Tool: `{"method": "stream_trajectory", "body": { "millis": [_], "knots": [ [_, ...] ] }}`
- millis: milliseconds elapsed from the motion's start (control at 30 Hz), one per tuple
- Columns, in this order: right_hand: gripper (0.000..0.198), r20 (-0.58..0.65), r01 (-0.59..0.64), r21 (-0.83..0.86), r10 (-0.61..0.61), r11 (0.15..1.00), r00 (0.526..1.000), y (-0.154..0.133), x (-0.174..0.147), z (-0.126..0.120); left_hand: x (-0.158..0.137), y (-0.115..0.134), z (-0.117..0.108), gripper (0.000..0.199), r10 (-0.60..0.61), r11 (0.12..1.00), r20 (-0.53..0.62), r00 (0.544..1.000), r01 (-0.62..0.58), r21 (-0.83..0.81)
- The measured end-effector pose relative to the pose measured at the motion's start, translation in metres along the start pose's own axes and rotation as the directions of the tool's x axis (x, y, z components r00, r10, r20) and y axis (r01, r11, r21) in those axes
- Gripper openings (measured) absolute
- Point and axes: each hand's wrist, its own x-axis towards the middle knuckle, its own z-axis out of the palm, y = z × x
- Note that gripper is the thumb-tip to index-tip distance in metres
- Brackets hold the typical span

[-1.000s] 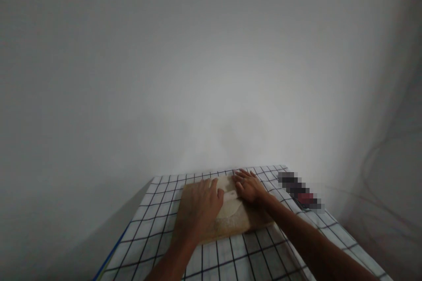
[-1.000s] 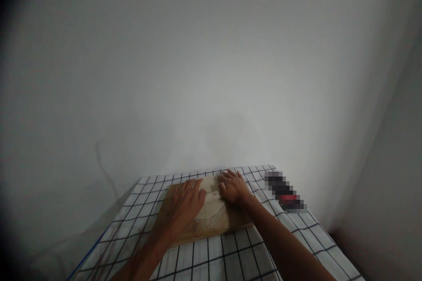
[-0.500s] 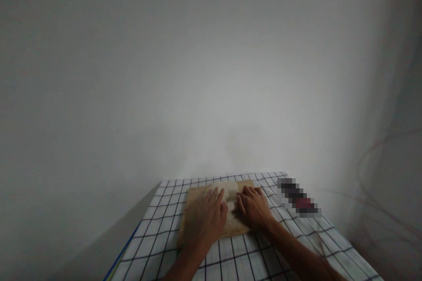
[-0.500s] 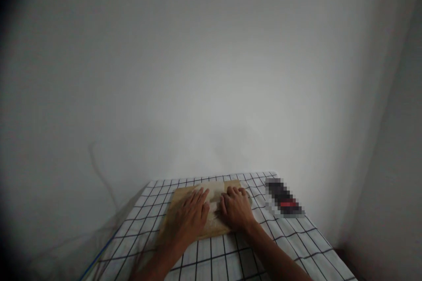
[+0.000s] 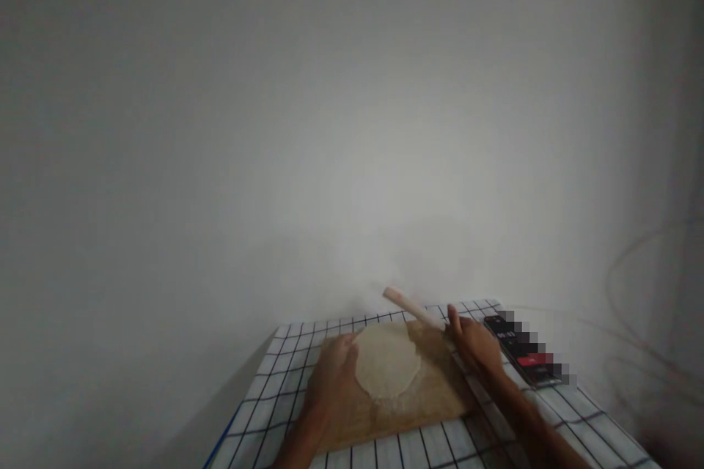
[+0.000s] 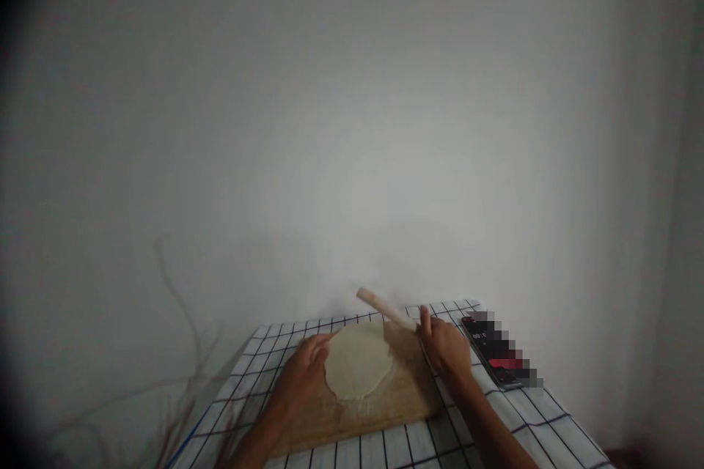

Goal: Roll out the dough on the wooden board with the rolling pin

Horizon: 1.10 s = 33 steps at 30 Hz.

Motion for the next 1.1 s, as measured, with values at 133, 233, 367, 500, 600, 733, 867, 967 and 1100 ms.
{"method": "stream_trajectory", "body": {
  "millis": [133, 233, 367, 500, 600, 733, 867, 967, 1100],
  "knots": [
    [0.081, 0.100, -0.063, 0.223, 0.042, 0.973, 0.994, 0.016, 0.006, -0.002, 0.001, 0.015, 0.018, 0.041, 0.068, 0.997, 0.038, 0.997, -0.069, 0.028],
    [0.073, 0.090, -0.017, 0.261, -0.007, 0.965, 0.996, 0.018, 0.004, 0.001, -0.010, 0.035, 0.030, 0.039, 0.172, 0.982, 0.044, 0.984, -0.175, 0.076],
    [0.066, 0.072, 0.024, 0.260, -0.044, 0.965, 0.996, 0.014, -0.001, 0.000, -0.021, 0.057, 0.031, 0.032, 0.267, 0.963, 0.134, 0.954, -0.270, 0.000],
    [0.062, 0.038, 0.073, 0.303, -0.088, 0.950, 0.995, 0.008, -0.006, -0.008, -0.021, 0.065, 0.026, 0.019, 0.293, 0.956, 0.142, 0.946, -0.287, -0.058],
    [0.060, 0.003, 0.110, 0.369, -0.119, 0.923, 0.993, 0.006, -0.008, -0.011, -0.022, 0.069, 0.025, 0.021, 0.319, 0.948, 0.177, 0.931, -0.316, -0.047],
    [0.051, -0.068, 0.176, 0.472, -0.163, 0.864, 0.984, 0.005, -0.010, -0.012, -0.026, 0.076, 0.028, 0.023, 0.293, 0.955, 0.220, 0.930, -0.294, -0.030],
    [0.045, -0.048, 0.214, 0.568, -0.227, 0.795, 0.973, 0.006, -0.010, -0.015, -0.025, 0.080, 0.015, 0.019, 0.268, 0.958, 0.249, 0.931, -0.286, 0.037],
    [0.049, -0.018, 0.194, 0.600, -0.229, 0.776, 0.973, 0.007, -0.008, -0.017, -0.024, 0.072, -0.006, 0.016, 0.302, 0.942, 0.295, 0.906, -0.331, 0.050],
    [0.050, 0.014, 0.160, 0.657, -0.224, 0.736, 0.974, 0.005, -0.010, -0.020, -0.027, 0.053, -0.024, 0.011, 0.323, 0.946, 0.364, 0.874, -0.312, -0.090]
  ]
}}
